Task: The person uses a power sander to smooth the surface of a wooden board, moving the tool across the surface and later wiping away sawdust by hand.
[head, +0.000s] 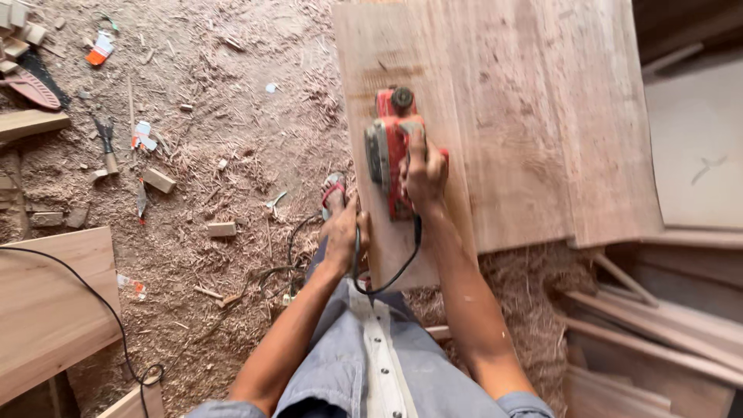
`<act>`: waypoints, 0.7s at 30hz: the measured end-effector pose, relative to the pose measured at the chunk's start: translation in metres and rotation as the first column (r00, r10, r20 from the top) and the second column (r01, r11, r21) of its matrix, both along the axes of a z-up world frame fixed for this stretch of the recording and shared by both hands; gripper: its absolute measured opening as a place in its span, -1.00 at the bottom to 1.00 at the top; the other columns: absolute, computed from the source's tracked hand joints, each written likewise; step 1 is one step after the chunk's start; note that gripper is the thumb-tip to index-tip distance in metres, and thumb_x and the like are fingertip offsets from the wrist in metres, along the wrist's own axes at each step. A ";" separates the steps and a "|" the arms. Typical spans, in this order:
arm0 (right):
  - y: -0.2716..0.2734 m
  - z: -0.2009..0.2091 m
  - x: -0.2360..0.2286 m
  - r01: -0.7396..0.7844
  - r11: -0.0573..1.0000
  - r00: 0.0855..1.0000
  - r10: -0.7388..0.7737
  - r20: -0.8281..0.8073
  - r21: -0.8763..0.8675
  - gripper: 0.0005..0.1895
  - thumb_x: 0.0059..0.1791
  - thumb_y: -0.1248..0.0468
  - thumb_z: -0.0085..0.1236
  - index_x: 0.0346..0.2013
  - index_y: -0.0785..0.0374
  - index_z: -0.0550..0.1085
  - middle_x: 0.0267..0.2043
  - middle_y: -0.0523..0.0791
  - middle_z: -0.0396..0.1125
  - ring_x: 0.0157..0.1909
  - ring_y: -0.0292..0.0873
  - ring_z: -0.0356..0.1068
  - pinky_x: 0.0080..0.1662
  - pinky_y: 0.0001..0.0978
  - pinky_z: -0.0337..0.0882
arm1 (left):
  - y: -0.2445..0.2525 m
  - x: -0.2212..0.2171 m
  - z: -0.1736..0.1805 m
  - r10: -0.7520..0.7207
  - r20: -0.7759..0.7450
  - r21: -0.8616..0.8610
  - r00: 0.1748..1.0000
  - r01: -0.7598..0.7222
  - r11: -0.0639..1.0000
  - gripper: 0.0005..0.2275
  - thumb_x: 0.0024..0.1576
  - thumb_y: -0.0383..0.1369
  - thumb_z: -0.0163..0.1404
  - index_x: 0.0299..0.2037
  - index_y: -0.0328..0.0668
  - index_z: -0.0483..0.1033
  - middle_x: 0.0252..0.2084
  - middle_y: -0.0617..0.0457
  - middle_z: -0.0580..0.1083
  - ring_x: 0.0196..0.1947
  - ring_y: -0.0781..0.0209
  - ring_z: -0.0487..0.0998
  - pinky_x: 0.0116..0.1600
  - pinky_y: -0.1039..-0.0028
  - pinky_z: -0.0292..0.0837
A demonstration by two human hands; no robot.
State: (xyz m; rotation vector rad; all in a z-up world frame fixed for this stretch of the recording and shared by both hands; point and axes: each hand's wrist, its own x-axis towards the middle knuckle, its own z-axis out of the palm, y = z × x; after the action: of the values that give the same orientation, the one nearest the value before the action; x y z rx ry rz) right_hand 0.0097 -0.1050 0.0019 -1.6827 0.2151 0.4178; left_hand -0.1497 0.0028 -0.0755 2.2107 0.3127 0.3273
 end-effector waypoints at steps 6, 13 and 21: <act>0.069 -0.030 0.138 0.002 0.991 0.982 0.023 0.185 -0.131 -0.38 0.08 -0.30 -0.16 -0.56 0.12 0.38 -0.74 -0.23 0.20 -0.76 -0.35 0.17 -0.68 -0.35 0.18 | 0.001 -0.002 -0.014 -0.113 -0.141 -0.287 0.984 0.069 0.955 -0.57 0.29 -0.42 -0.13 0.36 -0.41 0.17 -0.05 -0.51 0.47 -0.06 -0.47 0.52 0.00 -0.01 0.43; 0.125 -0.048 0.260 -0.106 0.994 0.988 0.104 0.115 0.004 -0.35 0.06 -0.33 -0.17 -0.56 0.16 0.37 -0.73 -0.23 0.19 -0.75 -0.33 0.19 -0.65 -0.35 0.21 | 0.003 0.006 -0.011 -0.138 -0.294 -0.331 0.946 0.034 0.943 -0.42 0.07 -0.56 -0.05 0.37 -0.39 0.15 -0.09 -0.46 0.50 -0.09 -0.40 0.54 -0.03 0.03 0.45; 0.060 -0.016 0.135 -0.143 0.986 0.989 0.146 -0.023 0.086 -0.50 0.09 -0.26 -0.16 -0.34 0.08 0.39 -0.66 -0.26 0.18 -0.71 -0.36 0.14 -0.63 -0.43 0.16 | 0.016 0.008 0.017 -0.069 -0.151 -0.192 0.986 0.039 0.981 -0.57 0.25 -0.49 -0.06 0.34 -0.35 0.21 -0.01 -0.46 0.49 -0.01 -0.35 0.56 0.07 0.11 0.48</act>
State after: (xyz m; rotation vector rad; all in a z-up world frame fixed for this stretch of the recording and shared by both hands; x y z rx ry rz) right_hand 0.1443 -0.0452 -0.0136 -1.6153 0.0959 0.5531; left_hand -0.1415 0.0183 -0.0585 2.0567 0.3535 0.0887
